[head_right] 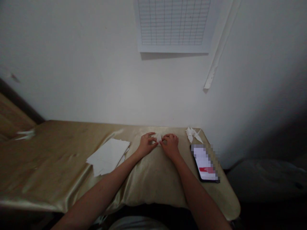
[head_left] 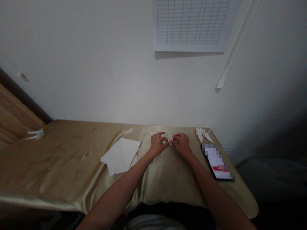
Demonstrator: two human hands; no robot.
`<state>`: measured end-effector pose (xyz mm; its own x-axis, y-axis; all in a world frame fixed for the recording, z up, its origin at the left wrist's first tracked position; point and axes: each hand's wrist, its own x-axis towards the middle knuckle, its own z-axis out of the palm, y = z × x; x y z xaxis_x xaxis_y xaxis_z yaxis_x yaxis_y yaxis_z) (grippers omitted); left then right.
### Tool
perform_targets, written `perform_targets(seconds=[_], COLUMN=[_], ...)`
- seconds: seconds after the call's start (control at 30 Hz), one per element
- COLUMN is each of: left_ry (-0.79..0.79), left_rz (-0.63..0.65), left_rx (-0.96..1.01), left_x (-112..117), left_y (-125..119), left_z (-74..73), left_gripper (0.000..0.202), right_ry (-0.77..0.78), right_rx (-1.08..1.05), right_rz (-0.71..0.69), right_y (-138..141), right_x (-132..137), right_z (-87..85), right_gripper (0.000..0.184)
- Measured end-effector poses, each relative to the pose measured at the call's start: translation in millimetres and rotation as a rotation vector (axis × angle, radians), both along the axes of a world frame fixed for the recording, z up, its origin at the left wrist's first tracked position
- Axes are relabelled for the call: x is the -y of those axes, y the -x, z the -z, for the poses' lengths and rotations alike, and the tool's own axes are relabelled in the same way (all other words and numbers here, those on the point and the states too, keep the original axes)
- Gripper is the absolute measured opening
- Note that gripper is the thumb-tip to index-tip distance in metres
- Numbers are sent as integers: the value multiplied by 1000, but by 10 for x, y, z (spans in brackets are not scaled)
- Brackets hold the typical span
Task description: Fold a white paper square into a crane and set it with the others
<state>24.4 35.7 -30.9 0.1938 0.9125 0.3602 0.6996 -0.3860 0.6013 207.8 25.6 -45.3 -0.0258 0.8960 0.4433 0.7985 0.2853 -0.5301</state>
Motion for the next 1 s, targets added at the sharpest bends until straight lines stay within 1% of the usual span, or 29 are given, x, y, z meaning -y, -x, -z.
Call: perform_targets(seconds=[0.2,0.3,0.43,0.63,0.8,1.0], left_ry=[-37,-45,-22,-4,1,-11], left_rz=[-29,-26,20,8,-9,-17], left_rx=[54,68,43,51,82,93], left_x=[6,-11,-38,-32,-6,-17], left_y=[-14,-3,21,31,22,30], left_z=[28,26,-14,-76,-78,-68], left_gripper=[8,7,8,10,5,4], right_ry=[4,27,48,75,50,59], right_rx=[-14,-37,-43,-28,-47,-120], right_rz=[-15,-19,5,8,43,12], right_y=[-14,-18,14,68,6,-70], right_x=[8,25,65,104,85,26], right_z=[-31,-54,-89,-114,-107,-115], right_gripper=[7,4,4,4,7,10])
